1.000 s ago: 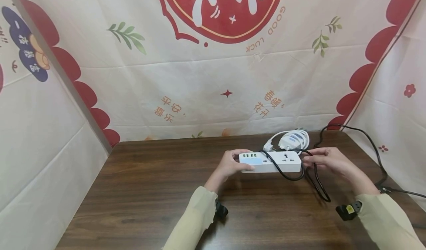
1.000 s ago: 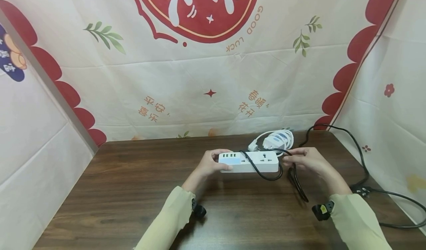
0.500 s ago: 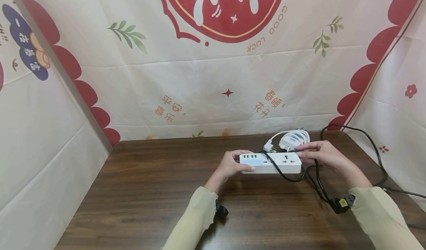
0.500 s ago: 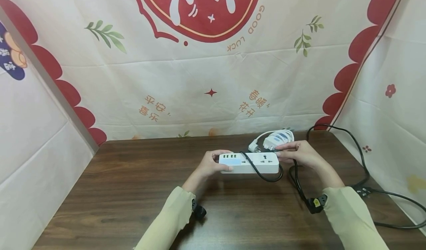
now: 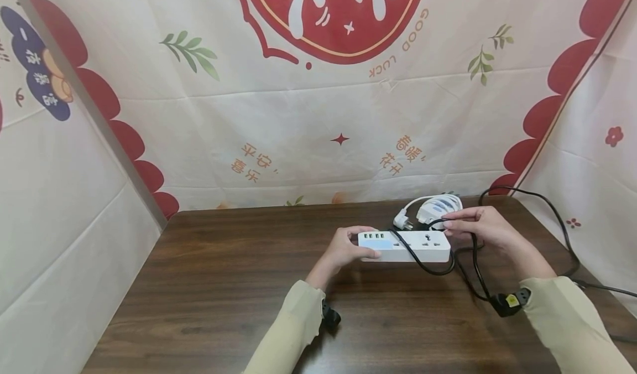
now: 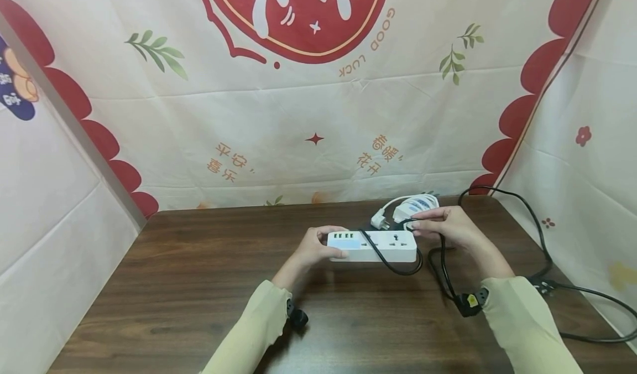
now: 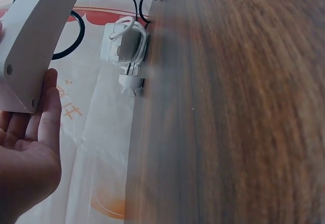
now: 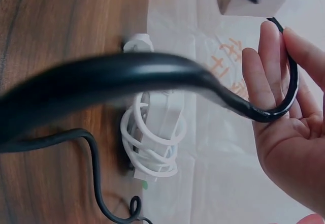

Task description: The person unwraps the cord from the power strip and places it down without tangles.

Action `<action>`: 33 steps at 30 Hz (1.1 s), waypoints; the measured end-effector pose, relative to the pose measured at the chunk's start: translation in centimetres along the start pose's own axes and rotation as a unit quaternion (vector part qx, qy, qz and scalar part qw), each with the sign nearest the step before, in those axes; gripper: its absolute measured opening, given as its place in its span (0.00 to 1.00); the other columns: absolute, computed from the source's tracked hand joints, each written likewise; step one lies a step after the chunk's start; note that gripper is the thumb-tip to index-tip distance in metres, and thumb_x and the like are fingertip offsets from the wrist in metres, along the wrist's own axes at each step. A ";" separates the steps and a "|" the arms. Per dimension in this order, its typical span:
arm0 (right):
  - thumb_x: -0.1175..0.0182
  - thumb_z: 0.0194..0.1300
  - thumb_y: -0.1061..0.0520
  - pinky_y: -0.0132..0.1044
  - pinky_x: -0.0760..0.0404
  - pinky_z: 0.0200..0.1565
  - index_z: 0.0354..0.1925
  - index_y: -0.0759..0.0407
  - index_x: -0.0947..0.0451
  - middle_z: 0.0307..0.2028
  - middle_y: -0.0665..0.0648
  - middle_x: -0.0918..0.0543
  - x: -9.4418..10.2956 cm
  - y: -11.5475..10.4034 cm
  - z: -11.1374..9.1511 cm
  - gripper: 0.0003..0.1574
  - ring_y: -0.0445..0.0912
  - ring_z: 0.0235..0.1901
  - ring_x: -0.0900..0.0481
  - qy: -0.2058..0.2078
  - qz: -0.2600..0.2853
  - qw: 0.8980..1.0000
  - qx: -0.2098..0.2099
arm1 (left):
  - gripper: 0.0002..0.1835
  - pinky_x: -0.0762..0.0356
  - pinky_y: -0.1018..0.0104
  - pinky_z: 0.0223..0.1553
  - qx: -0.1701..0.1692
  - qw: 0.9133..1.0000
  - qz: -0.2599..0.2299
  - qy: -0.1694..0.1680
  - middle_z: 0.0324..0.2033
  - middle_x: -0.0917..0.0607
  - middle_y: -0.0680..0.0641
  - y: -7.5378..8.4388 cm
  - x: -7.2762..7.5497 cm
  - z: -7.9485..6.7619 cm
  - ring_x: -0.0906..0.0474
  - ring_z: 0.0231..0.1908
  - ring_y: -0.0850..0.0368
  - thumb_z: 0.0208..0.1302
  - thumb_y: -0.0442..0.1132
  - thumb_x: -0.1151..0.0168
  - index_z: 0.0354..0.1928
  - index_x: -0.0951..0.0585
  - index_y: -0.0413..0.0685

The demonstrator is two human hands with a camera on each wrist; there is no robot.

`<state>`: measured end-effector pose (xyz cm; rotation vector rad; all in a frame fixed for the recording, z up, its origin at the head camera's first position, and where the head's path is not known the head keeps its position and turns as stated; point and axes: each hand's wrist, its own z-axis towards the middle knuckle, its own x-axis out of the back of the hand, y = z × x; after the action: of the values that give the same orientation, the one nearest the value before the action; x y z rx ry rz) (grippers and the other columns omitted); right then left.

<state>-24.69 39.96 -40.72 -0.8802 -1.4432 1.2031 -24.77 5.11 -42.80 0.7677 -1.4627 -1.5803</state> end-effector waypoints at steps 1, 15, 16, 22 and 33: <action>0.38 0.57 0.59 0.38 0.21 0.37 0.44 0.59 0.19 0.33 0.58 0.15 -0.5 -1.0 -0.4 0.14 0.47 0.34 0.16 0.002 0.003 1.000 0.005 | 0.23 0.28 0.71 0.35 -0.001 1.000 0.000 0.000 0.37 0.16 0.49 0.0 0.0 0.0 0.23 0.33 0.63 0.40 0.28 0.28 0.45 0.19 0.43; 0.45 0.59 0.71 0.31 0.21 0.32 0.34 0.49 0.16 0.29 0.54 0.15 -1.7 -7.6 -3.6 0.18 0.42 0.29 0.16 0.037 0.045 0.998 0.028 | 0.23 0.27 0.71 0.34 0.000 1.000 0.009 -0.001 0.35 0.16 0.49 -0.2 -0.1 0.2 0.23 0.32 0.64 0.39 0.28 0.27 0.44 0.18 0.42; 0.45 0.59 0.71 0.31 0.21 0.33 0.35 0.51 0.16 0.30 0.54 0.15 -1.5 -7.6 -3.7 0.18 0.42 0.30 0.16 0.033 0.059 0.997 0.031 | 0.23 0.27 0.71 0.34 0.001 1.000 0.009 0.000 0.35 0.16 0.49 -0.2 -0.1 0.1 0.23 0.32 0.63 0.39 0.28 0.27 0.44 0.18 0.42; 0.44 0.60 0.70 0.31 0.21 0.35 0.37 0.50 0.17 0.32 0.52 0.15 -0.1 -7.6 -4.7 0.17 0.41 0.31 0.17 0.043 0.020 0.998 0.030 | 0.23 0.28 0.71 0.34 0.005 1.000 0.012 0.009 0.35 0.16 0.50 -0.3 -0.1 0.1 0.24 0.32 0.63 0.39 0.29 0.27 0.44 0.18 0.43; 0.43 0.62 0.60 0.21 0.28 0.31 0.40 0.47 0.18 0.31 0.50 0.14 2.2 -7.7 -7.2 0.11 0.39 0.33 0.17 0.082 -0.104 0.991 -0.031 | 0.24 0.28 0.71 0.35 0.003 1.000 0.014 0.014 0.35 0.16 0.51 -0.4 0.0 0.2 0.24 0.32 0.64 0.38 0.29 0.26 0.43 0.18 0.44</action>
<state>-17.60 41.83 -32.88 -0.8281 -1.4054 0.9142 -24.99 5.20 -43.13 0.7657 -1.4527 -1.5388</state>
